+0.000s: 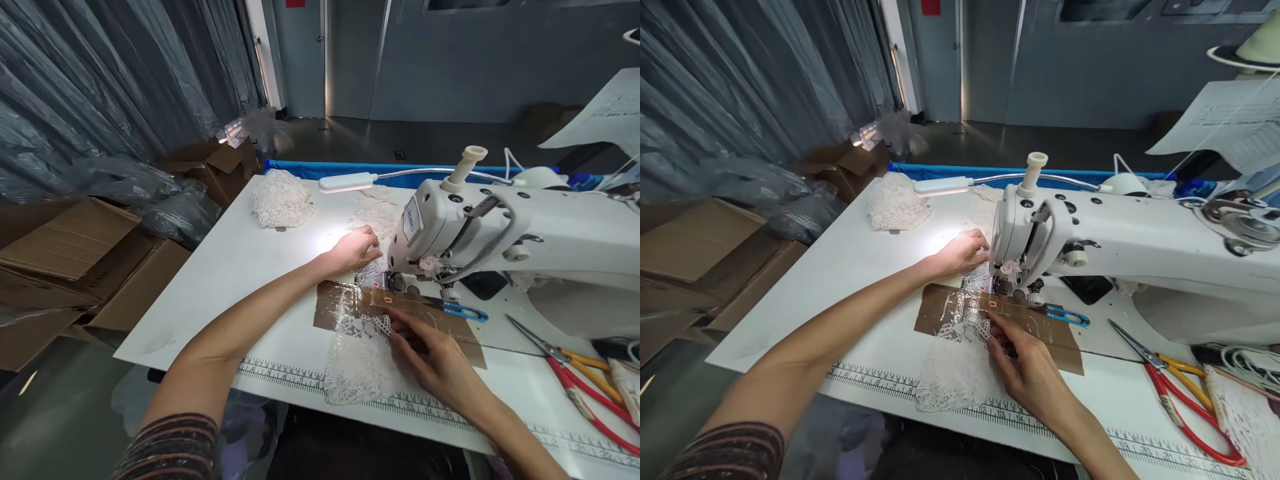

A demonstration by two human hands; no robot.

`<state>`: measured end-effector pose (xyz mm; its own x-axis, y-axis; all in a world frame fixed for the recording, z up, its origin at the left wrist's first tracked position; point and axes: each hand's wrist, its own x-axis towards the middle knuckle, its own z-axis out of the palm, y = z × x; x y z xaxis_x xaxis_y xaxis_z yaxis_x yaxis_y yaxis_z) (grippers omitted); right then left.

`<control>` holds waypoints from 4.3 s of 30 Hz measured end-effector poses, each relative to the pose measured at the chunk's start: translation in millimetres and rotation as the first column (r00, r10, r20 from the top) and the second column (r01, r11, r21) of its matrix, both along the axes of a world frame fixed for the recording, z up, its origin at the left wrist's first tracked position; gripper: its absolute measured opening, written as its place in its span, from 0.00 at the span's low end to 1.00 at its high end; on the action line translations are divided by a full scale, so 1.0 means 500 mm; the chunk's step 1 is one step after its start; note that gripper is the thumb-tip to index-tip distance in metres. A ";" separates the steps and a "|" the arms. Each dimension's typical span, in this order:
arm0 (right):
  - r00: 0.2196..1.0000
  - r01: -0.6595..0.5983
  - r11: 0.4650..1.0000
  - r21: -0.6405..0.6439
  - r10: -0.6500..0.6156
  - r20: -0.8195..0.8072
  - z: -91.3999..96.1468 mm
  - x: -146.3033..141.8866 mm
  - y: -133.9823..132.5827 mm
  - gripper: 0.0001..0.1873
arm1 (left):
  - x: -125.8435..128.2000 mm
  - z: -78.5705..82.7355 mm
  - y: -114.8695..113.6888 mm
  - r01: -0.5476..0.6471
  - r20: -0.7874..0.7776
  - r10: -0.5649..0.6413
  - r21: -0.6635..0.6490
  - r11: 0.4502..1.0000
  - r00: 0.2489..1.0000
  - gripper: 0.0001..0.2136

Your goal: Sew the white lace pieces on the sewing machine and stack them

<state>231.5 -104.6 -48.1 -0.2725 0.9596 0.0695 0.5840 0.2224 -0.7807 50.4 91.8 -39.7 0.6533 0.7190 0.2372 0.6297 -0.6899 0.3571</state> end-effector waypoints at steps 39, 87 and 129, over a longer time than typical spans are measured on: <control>0.947 -0.060 0.995 -0.077 0.033 -0.321 -0.007 0.022 0.024 0.21 | -0.031 0.021 -0.258 0.150 0.109 -0.131 -0.188 0.971 0.985 0.08; 0.991 -0.017 0.983 0.182 -0.008 0.136 0.013 0.033 0.094 0.19 | -0.060 0.009 -0.123 0.420 0.087 -0.417 -0.011 0.908 0.905 0.11; 0.964 -0.023 0.981 0.195 -0.030 0.265 0.030 0.093 0.005 0.17 | -0.142 -0.012 -0.388 0.135 -0.017 -0.134 0.225 0.965 0.991 0.15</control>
<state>277.8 -102.0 -33.0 -0.3030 0.9358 0.1803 0.7653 0.3517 -0.5391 -20.5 -102.2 -45.9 0.7409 0.5524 0.3820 0.5259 -0.8309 0.1816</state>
